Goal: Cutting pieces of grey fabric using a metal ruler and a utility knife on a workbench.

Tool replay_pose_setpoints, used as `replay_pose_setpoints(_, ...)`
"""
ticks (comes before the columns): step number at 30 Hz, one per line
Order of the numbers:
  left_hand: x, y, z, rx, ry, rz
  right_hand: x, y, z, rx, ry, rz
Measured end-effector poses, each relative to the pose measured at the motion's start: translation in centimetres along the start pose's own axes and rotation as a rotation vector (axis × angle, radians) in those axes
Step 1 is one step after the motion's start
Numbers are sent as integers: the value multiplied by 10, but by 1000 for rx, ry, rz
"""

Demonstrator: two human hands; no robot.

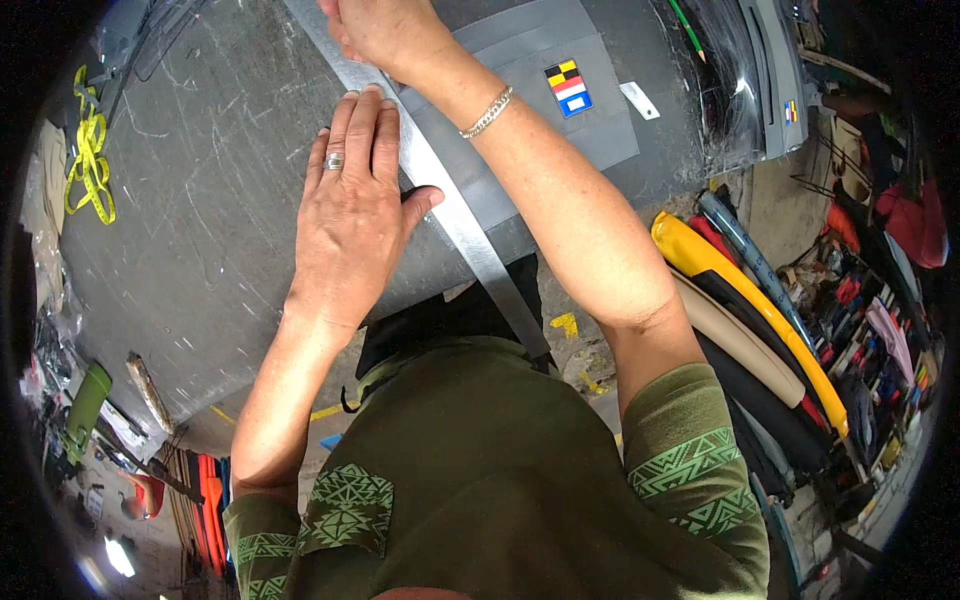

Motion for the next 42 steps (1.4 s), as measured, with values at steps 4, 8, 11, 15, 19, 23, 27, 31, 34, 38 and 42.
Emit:
replay_pose_setpoints(4, 0, 0, 1, 5, 1, -2, 4, -4, 2, 11, -2, 0)
replay_pose_setpoints(8, 0, 0, 0, 19, 3, -13, 3, 1, 6, 334, 222, -89)
replay_pose_setpoints(11, 1, 0, 2, 17, 8, -7, 1, 1, 1, 134, 161, 35)
replay_pose_setpoints(15, -1, 0, -1, 11, 5, -4, 9, -11, 18, 1308, 1164, -183)
replay_pose_setpoints(19, 1, -2, 2, -1, 16, 9, 17, -23, 22, 1224, 952, -51)
replay_pose_setpoints(23, -3, -1, -5, -32, -1, 11, -2, 0, 2, 955, 780, 15)
replay_pose_setpoints(27, 0, -3, 0, -52, 11, 31, 5, -15, 12, 1193, 988, -32)
replay_pose_setpoints(31, -1, -2, 0, -58, 5, 38, -1, -11, 8, 1182, 918, -2)
replay_pose_setpoints(34, -2, -2, -1, -56, 3, 41, 1, -4, 9, 666, 1196, -38)
replay_pose_setpoints(38, 0, -3, 1, -51, 11, 34, -2, -6, -1, 44, 59, 94)
replay_pose_setpoints(42, 0, -5, 0, -31, 16, 26, -6, -4, -1, 114, 121, 15)
Point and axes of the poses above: each hand's wrist, its own x-axis away from the middle knuckle, its own y-axis out of the back of the hand, z = x × y, the point moved 4 cm from there along -x, towards the middle knuckle
